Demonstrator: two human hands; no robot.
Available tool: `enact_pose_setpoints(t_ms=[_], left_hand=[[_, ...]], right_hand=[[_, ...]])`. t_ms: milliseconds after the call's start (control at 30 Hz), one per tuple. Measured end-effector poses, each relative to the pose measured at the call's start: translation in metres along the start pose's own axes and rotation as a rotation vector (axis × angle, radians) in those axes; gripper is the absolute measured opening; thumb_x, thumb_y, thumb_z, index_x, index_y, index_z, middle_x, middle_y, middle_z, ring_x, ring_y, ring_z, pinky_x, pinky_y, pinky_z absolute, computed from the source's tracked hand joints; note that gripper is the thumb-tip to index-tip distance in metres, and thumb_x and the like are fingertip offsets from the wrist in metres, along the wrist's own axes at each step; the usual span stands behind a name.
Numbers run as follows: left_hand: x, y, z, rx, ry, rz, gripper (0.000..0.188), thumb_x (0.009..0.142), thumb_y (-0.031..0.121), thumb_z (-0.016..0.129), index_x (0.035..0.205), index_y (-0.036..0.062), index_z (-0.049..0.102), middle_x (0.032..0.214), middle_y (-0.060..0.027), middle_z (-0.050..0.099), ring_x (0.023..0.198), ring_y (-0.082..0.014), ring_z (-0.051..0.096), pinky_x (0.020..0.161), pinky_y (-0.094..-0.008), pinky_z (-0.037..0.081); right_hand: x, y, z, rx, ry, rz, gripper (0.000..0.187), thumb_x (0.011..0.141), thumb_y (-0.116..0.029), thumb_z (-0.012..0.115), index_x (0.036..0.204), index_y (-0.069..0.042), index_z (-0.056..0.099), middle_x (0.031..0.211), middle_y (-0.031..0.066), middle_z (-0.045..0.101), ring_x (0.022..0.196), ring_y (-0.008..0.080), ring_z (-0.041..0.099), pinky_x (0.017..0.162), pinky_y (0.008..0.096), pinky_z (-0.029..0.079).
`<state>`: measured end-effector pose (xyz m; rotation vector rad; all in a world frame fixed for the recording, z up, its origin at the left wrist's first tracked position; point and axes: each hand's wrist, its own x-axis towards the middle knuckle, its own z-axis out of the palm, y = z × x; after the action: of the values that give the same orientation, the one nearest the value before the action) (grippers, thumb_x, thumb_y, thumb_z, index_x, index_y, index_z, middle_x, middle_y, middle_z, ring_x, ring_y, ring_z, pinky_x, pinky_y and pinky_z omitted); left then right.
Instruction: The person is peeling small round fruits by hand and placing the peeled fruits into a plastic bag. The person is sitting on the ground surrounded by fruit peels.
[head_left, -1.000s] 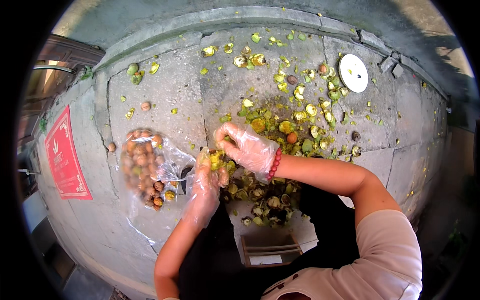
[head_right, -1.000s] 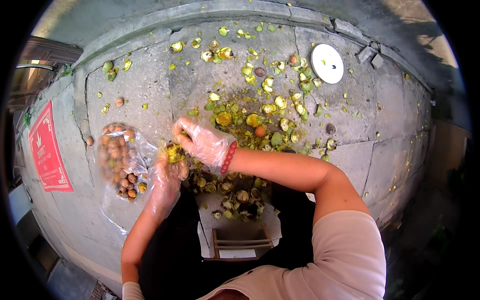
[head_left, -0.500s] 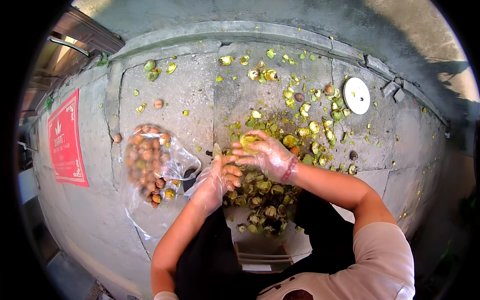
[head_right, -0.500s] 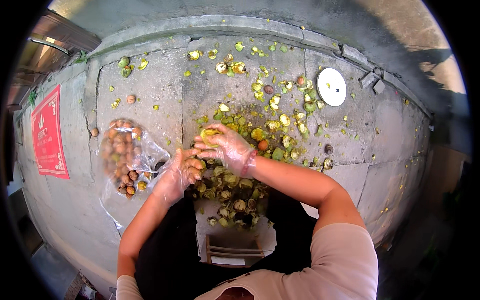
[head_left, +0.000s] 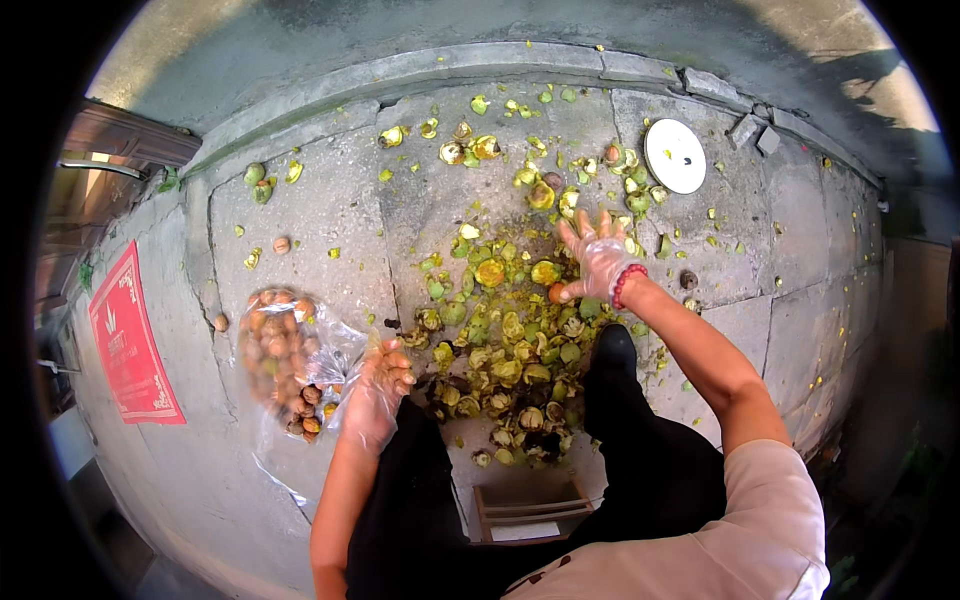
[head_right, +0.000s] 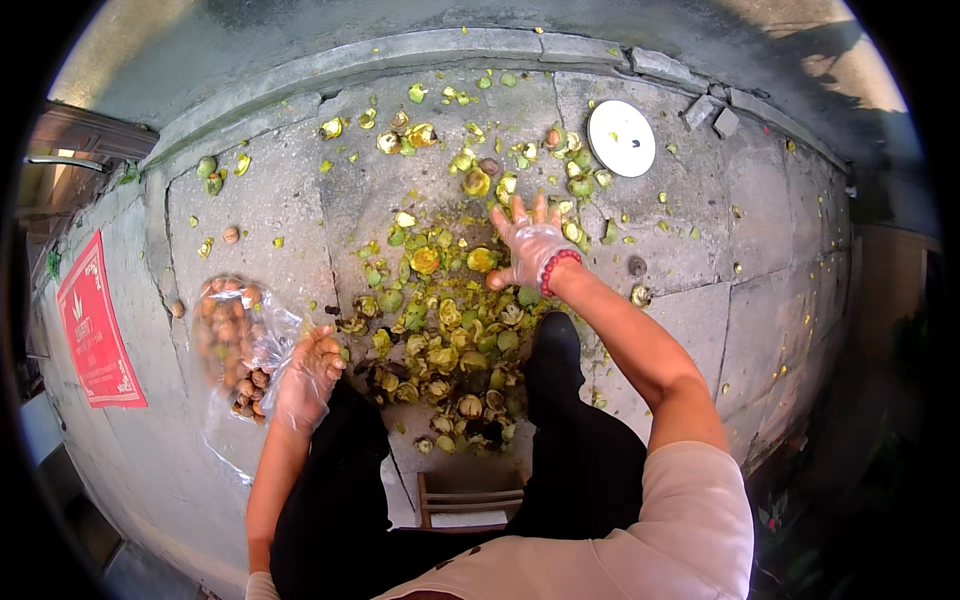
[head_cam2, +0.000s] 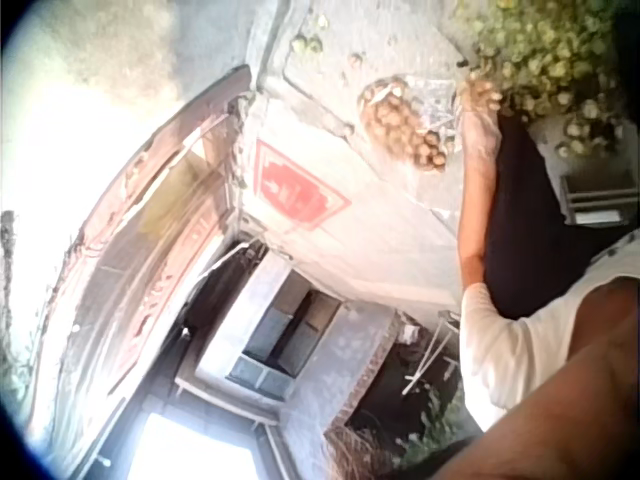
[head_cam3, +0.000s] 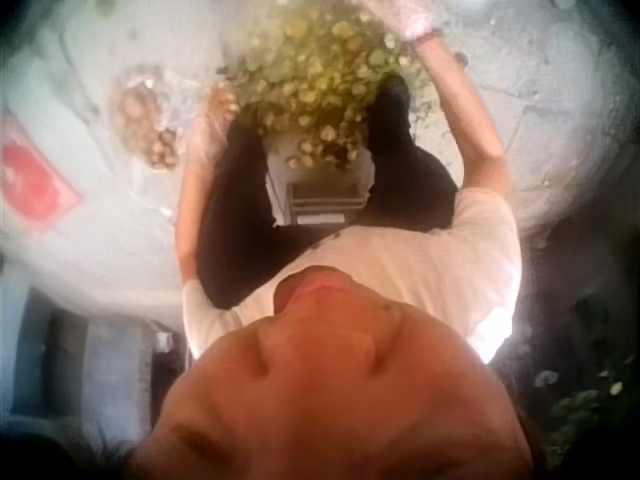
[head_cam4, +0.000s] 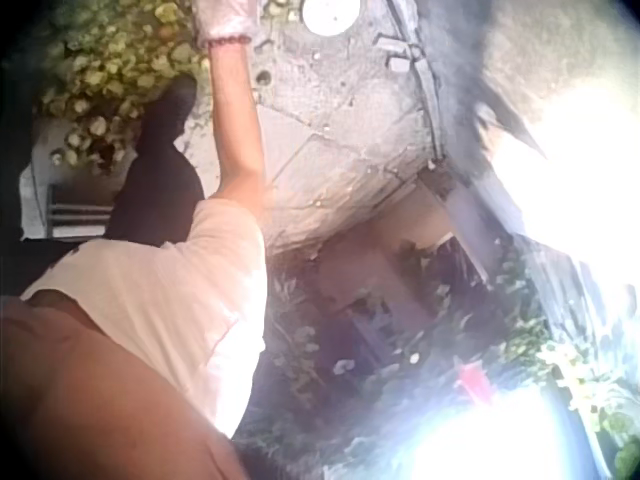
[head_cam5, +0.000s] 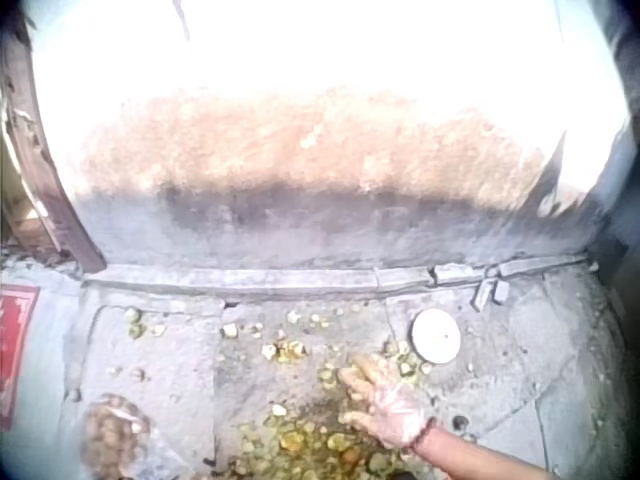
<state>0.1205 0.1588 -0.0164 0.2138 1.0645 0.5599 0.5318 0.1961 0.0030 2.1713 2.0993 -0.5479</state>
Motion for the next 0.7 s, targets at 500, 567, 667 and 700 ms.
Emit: enact_pose_setpoints(t_ms=[500,567,667,700], left_hand=[[-0.007,-0.008,-0.024,0.070,0.110,-0.067,0.030,0.102,0.029,0.049,0.120,0.0063,0.055,0.088,-0.0056,0.063,0.073,-0.0190,0.060,0.064,-0.0259,0.048],[-0.010,-0.008,-0.030,0.095,0.141,-0.086,0.030,0.102,0.031,0.049,0.119,0.0062,0.055,0.088,-0.0060,0.063,0.075,-0.0194,0.061,0.064,-0.0257,0.048],[-0.014,-0.008,-0.041,0.045,0.153,-0.078,0.031,0.102,0.031,0.049,0.118,0.0058,0.055,0.088,-0.0062,0.063,0.073,-0.0195,0.061,0.062,-0.0256,0.048],[-0.015,-0.007,-0.041,0.048,0.156,-0.079,0.032,0.102,0.032,0.049,0.118,0.0057,0.055,0.088,-0.0059,0.063,0.072,-0.0193,0.062,0.062,-0.0255,0.048]], right_hand=[[0.069,0.082,0.071,0.243,0.404,0.066,0.061,0.088,-0.017,0.065,0.143,-0.009,0.040,0.143,0.0223,0.041,0.130,0.0395,0.044,0.111,0.0413,0.037],[0.102,0.088,0.069,0.232,0.448,0.209,0.063,0.087,-0.019,0.066,0.143,-0.008,0.040,0.144,0.0218,0.041,0.133,0.0377,0.041,0.113,0.0397,0.035],[0.139,0.102,0.064,0.327,0.484,0.374,0.067,0.086,-0.023,0.068,0.144,-0.008,0.039,0.147,0.0214,0.039,0.136,0.0356,0.039,0.114,0.0383,0.033],[0.148,0.109,0.058,0.346,0.470,0.401,0.067,0.086,-0.024,0.068,0.144,-0.008,0.039,0.148,0.0215,0.038,0.137,0.0353,0.038,0.114,0.0382,0.033]])
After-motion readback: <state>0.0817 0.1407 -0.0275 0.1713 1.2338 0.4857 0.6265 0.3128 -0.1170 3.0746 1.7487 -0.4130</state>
